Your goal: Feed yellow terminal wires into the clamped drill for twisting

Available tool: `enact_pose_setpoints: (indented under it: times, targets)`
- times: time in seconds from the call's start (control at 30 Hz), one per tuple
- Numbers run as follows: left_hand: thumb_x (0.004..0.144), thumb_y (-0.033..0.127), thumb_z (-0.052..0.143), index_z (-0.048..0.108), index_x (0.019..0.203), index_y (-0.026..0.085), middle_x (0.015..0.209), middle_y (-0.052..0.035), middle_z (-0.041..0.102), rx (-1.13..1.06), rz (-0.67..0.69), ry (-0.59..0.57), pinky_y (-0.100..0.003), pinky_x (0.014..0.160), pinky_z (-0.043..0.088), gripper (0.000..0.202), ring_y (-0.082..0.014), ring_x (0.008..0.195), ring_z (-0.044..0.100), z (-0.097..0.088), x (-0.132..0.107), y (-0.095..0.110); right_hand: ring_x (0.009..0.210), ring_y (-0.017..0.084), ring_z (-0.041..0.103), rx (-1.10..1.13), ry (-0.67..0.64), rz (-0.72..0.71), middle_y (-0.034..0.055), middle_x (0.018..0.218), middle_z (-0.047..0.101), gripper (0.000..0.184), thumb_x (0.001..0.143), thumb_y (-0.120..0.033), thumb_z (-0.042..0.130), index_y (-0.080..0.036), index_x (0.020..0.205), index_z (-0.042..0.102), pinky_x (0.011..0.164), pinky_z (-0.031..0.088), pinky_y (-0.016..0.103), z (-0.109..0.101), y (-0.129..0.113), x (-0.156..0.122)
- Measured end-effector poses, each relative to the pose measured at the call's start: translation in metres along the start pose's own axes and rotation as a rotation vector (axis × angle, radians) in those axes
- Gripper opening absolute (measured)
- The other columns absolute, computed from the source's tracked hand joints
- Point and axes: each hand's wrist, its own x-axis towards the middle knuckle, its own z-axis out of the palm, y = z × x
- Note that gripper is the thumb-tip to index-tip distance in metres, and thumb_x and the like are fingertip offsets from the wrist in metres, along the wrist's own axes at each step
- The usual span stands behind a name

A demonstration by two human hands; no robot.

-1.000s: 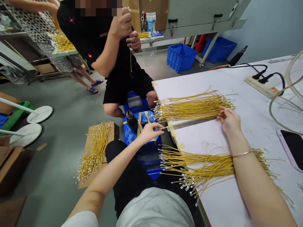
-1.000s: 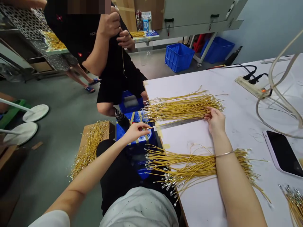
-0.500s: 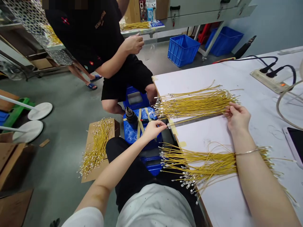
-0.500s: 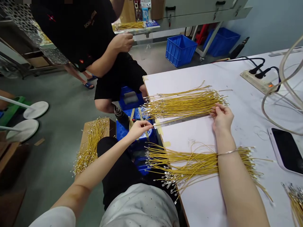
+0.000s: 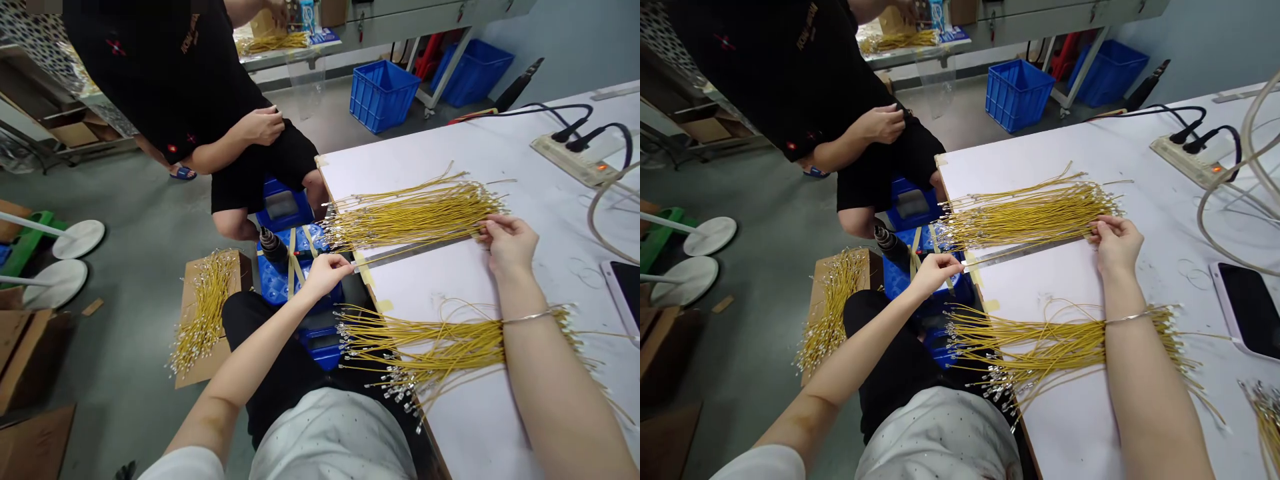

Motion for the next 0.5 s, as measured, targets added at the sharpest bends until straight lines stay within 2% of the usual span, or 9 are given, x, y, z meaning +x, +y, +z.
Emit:
enact_pose_setpoints:
  times: [0.2,0.37,0.5]
  targets:
    - [0.068,0.045,0.068,0.069,0.065,0.015,0.053,0.0025,0.048,0.007,-0.002,-0.007,-0.026,0.055,0.028,0.031,-0.0103,0.054,0.037,0.000,0.001,0.000,0.061,0.008,0.060,-0.076,0.014,-0.050,0.0034,0.072,0.065,0.015,0.075,0.002,0.061,-0.012,0.076,0.064,0.049,0.048,0.014,-0.002,0.008,0.005]
    - [0.067,0.047,0.068,0.067,0.062,0.015,0.056,0.0002,0.054,-0.018,0.000,-0.012,-0.026,0.058,0.032,0.032,-0.0120,0.057,0.042,0.001,0.002,-0.002,0.058,0.007,0.057,-0.101,0.050,-0.051,0.0014,0.072,0.064,0.015,0.071,0.002,0.067,-0.012,0.076,0.063,0.055,0.049,0.017,-0.006,0.007,0.008]
    - [0.068,0.049,0.068,0.066,0.062,0.015,0.058,-0.0005,0.055,-0.015,0.019,-0.006,-0.027,0.058,0.031,0.034,-0.0123,0.059,0.042,0.001,0.001,-0.003,0.061,0.008,0.056,-0.224,0.037,-0.061,0.0016,0.074,0.063,0.013,0.073,0.000,0.065,-0.012,0.078,0.063,0.060,0.049,0.021,-0.011,0.006,0.010]
